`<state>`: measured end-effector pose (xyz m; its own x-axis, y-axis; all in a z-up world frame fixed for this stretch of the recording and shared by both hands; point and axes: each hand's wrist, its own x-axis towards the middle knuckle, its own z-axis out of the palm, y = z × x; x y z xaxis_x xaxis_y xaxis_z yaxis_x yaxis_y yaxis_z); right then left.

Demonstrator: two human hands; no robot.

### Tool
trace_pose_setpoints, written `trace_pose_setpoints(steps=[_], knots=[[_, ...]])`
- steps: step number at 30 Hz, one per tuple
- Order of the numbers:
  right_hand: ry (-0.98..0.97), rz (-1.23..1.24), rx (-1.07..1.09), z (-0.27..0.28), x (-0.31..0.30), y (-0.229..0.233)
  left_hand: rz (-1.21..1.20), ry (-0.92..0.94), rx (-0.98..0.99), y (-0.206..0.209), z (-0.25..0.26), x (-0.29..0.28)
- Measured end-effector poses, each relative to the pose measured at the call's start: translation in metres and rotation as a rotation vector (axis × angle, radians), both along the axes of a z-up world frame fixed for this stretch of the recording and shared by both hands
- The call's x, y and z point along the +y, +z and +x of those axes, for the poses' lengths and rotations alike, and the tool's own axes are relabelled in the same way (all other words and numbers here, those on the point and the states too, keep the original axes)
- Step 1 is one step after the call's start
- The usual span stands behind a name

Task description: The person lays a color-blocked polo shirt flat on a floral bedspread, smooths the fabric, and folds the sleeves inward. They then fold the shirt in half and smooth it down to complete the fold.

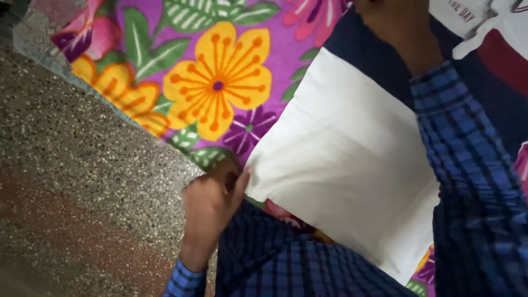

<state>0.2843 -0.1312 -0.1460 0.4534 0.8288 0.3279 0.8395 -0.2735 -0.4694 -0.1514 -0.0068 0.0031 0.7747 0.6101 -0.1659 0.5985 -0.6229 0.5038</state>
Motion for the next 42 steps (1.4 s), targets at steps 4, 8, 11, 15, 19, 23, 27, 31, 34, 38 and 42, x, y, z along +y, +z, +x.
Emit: trace_pose_setpoints(steps=[4,8,11,15,19,23,27,31,34,38,42], knots=[[-0.116,0.078,0.050,-0.020,-0.004,0.009,0.087,-0.057,-0.140,0.000,0.034,0.028],[-0.050,0.384,0.101,-0.049,0.006,0.018,0.061,-0.225,-0.372,-0.041,0.115,0.068],[-0.170,0.321,0.143,-0.066,0.009,0.027,-0.046,-0.294,-0.604,-0.090,0.209,0.091],[-0.195,0.320,0.125,-0.073,0.010,0.037,-0.017,-0.262,-0.704,-0.144,0.322,0.097],[-0.206,0.351,0.148,-0.074,0.012,0.039,-0.015,-0.228,-0.724,-0.163,0.361,0.095],[-0.227,0.341,0.201,-0.073,0.013,0.037,-0.183,-0.309,-0.751,-0.157,0.367,0.096],[-0.229,0.334,0.192,-0.072,0.012,0.036,-0.165,-0.284,-0.770,-0.156,0.366,0.095],[-0.220,0.343,0.189,-0.072,0.012,0.037,-0.211,-0.272,-0.667,-0.161,0.365,0.098],[-0.226,0.340,0.194,-0.073,0.012,0.039,-0.154,-0.298,-0.726,-0.163,0.368,0.099],[-0.226,0.318,0.176,-0.073,0.012,0.041,-0.050,-0.261,-0.671,-0.162,0.371,0.096],[-0.220,0.333,0.192,-0.074,0.011,0.040,0.110,-0.170,-0.593,-0.167,0.373,0.090]])
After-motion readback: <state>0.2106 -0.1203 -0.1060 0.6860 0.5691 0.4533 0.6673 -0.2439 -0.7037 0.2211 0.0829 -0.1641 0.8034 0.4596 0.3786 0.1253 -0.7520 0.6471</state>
